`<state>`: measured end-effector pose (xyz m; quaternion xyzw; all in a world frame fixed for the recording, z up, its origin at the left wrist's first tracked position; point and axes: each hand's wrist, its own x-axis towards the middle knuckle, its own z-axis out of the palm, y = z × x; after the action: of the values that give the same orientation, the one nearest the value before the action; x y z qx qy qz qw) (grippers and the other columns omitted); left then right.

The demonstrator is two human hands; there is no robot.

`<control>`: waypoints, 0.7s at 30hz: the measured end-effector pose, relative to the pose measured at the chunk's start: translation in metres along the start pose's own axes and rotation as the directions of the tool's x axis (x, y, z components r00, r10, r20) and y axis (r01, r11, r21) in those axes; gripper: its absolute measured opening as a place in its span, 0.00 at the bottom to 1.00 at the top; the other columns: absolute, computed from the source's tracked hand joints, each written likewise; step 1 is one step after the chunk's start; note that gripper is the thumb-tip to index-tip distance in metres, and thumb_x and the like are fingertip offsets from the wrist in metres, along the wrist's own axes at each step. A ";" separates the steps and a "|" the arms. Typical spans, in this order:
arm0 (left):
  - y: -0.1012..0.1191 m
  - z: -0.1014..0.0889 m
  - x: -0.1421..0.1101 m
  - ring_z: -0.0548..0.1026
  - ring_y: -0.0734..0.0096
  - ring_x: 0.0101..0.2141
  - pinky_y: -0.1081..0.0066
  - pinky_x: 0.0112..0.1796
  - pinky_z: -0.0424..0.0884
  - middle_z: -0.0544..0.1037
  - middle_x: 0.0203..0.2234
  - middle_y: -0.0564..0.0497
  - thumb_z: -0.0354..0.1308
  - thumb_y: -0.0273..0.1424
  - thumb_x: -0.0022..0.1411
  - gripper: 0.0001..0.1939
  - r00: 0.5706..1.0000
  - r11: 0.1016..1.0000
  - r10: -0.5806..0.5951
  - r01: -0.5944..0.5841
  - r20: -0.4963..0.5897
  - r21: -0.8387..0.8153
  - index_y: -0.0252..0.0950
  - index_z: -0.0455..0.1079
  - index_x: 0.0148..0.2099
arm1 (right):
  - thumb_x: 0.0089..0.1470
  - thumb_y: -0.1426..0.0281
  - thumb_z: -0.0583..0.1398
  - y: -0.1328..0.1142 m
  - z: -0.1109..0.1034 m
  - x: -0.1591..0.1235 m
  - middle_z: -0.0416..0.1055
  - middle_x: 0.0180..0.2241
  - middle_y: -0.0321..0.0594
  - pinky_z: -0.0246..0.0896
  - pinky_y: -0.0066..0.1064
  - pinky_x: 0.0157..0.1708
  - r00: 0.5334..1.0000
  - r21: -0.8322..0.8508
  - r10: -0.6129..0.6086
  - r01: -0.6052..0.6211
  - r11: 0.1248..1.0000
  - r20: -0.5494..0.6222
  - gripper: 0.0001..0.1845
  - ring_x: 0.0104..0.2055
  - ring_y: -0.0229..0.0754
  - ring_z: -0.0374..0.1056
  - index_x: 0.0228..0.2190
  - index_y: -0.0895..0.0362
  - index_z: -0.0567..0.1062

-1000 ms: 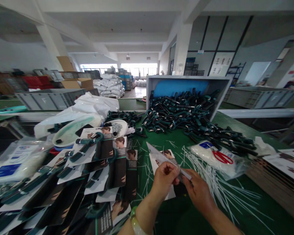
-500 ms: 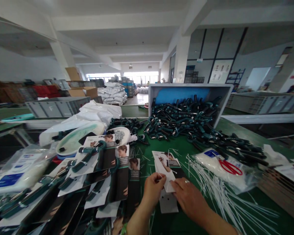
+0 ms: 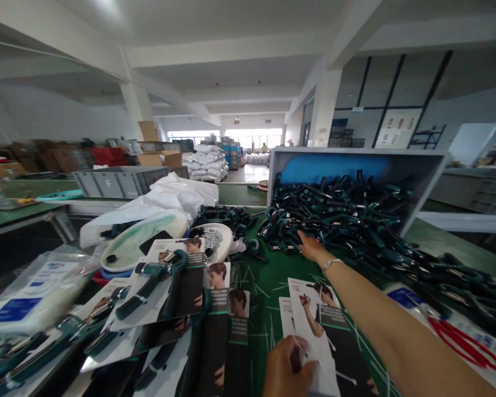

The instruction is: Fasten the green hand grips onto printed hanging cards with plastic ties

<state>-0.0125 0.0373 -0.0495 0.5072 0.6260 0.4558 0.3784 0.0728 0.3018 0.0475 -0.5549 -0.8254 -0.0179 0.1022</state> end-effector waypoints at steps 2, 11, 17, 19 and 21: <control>0.001 -0.001 0.002 0.61 0.75 0.22 0.75 0.27 0.59 0.67 0.21 0.55 0.60 0.26 0.42 0.13 1.000 0.997 -0.009 0.008 0.020 0.078 0.36 0.72 0.35 | 0.56 0.65 0.55 -0.010 0.011 0.011 0.65 0.46 0.42 0.64 0.40 0.40 1.000 -0.011 -0.003 0.003 1.000 -0.001 0.17 0.42 0.41 0.65 0.46 0.58 0.66; 0.015 -0.006 -0.003 0.60 0.78 0.23 0.78 0.26 0.58 0.66 0.22 0.57 0.59 0.27 0.44 0.13 0.995 0.998 -0.065 0.064 0.076 0.018 0.34 0.70 0.37 | 0.58 0.60 0.48 0.017 -0.040 -0.037 0.70 0.39 0.56 0.58 0.38 0.38 0.970 0.036 0.038 -0.030 0.999 -0.240 0.21 0.44 0.53 0.65 0.42 0.62 0.69; 0.014 -0.003 -0.007 0.60 0.79 0.22 0.79 0.23 0.55 0.65 0.20 0.58 0.60 0.27 0.44 0.14 0.992 0.998 -0.044 0.049 0.121 -0.040 0.35 0.69 0.37 | 0.59 0.57 0.33 0.065 -0.066 -0.113 0.72 0.22 0.46 0.57 0.29 0.24 0.912 0.276 0.289 -0.210 0.938 -0.290 0.35 0.25 0.43 0.69 0.33 0.64 0.72; 0.014 -0.003 -0.007 0.60 0.79 0.22 0.79 0.23 0.55 0.65 0.19 0.58 0.61 0.29 0.44 0.14 0.991 0.998 -0.040 0.045 0.131 -0.034 0.35 0.70 0.37 | 0.58 0.55 0.33 0.063 -0.054 -0.135 0.70 0.18 0.43 0.55 0.28 0.20 0.910 0.359 0.330 -0.230 0.905 -0.250 0.36 0.21 0.40 0.67 0.32 0.63 0.73; 0.015 -0.004 -0.008 0.60 0.79 0.22 0.78 0.22 0.54 0.64 0.19 0.58 0.61 0.31 0.44 0.15 0.991 1.000 -0.021 0.023 0.135 -0.018 0.35 0.70 0.37 | 0.58 0.55 0.35 0.054 -0.038 -0.153 0.69 0.16 0.41 0.54 0.27 0.18 0.905 0.428 0.371 -0.257 0.866 -0.208 0.35 0.19 0.40 0.66 0.31 0.62 0.74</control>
<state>-0.0098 0.0294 -0.0342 0.5261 0.6000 0.4225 0.4297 0.1837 0.1770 0.0515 -0.6428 -0.6863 0.0851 0.3295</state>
